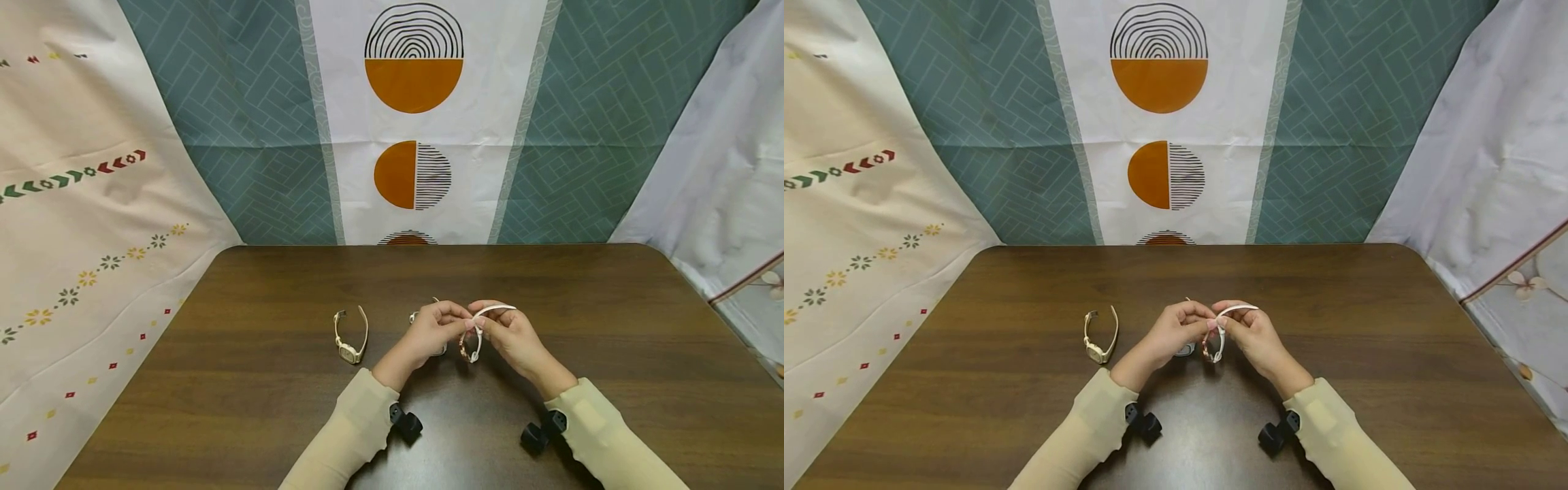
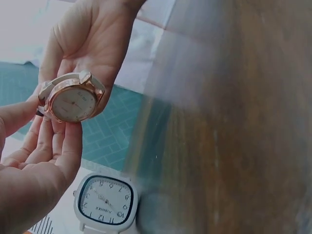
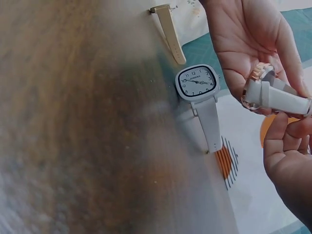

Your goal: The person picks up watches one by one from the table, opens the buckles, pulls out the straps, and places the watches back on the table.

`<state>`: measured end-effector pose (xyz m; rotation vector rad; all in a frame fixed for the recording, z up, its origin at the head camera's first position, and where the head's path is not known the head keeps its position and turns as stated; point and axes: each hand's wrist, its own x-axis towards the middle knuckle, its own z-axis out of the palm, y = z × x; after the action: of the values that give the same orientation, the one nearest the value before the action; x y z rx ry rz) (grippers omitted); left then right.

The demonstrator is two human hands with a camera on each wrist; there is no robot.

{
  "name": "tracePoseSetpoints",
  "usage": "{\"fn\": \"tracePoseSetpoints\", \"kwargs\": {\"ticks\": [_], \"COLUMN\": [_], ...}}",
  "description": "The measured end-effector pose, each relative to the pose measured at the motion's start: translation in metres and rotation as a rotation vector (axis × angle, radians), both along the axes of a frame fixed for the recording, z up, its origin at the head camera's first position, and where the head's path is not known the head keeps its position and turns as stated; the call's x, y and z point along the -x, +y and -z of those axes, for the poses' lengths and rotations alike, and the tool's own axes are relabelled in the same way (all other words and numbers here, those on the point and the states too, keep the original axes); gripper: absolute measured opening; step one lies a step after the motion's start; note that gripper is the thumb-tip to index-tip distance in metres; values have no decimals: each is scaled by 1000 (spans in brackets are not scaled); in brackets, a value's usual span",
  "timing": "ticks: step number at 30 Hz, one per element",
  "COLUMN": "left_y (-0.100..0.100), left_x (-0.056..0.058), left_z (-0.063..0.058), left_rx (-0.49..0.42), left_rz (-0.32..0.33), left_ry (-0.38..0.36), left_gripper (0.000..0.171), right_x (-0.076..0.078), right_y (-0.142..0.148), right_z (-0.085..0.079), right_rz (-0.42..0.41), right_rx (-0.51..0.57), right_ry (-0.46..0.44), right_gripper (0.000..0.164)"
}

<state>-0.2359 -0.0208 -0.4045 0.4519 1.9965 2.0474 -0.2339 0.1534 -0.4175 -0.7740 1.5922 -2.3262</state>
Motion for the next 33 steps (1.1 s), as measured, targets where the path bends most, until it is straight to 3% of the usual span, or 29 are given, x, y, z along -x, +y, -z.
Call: {"fn": "tracePoseSetpoints", "kwargs": {"ticks": [8, 13, 18, 24, 29, 33], "left_y": [2, 2, 2, 3, 3, 3], "left_x": [-1, -2, -1, -1, 0, 0], "left_z": [-1, -1, 1, 1, 3, 4], "left_rx": [-78, -89, -82, -62, -31, -20], "left_rz": [5, 2, -8, -30, -59, -103], "left_ry": [-40, -31, -27, -18, -21, -1], "left_gripper": [19, 20, 22, 25, 27, 31], "right_x": [0, -2, 0, 0, -2, -1], "right_y": [0, -2, -1, -1, -1, -2], "right_z": [0, 0, 2, -1, -7, -7], "right_rz": [-20, 29, 129, 200, 266, 386], "right_rx": [69, 78, 30, -33, -137, -252], "right_ry": [17, 37, 74, 39, -23, -10], "right_gripper": [32, 29, 22, 25, 23, 12]}}
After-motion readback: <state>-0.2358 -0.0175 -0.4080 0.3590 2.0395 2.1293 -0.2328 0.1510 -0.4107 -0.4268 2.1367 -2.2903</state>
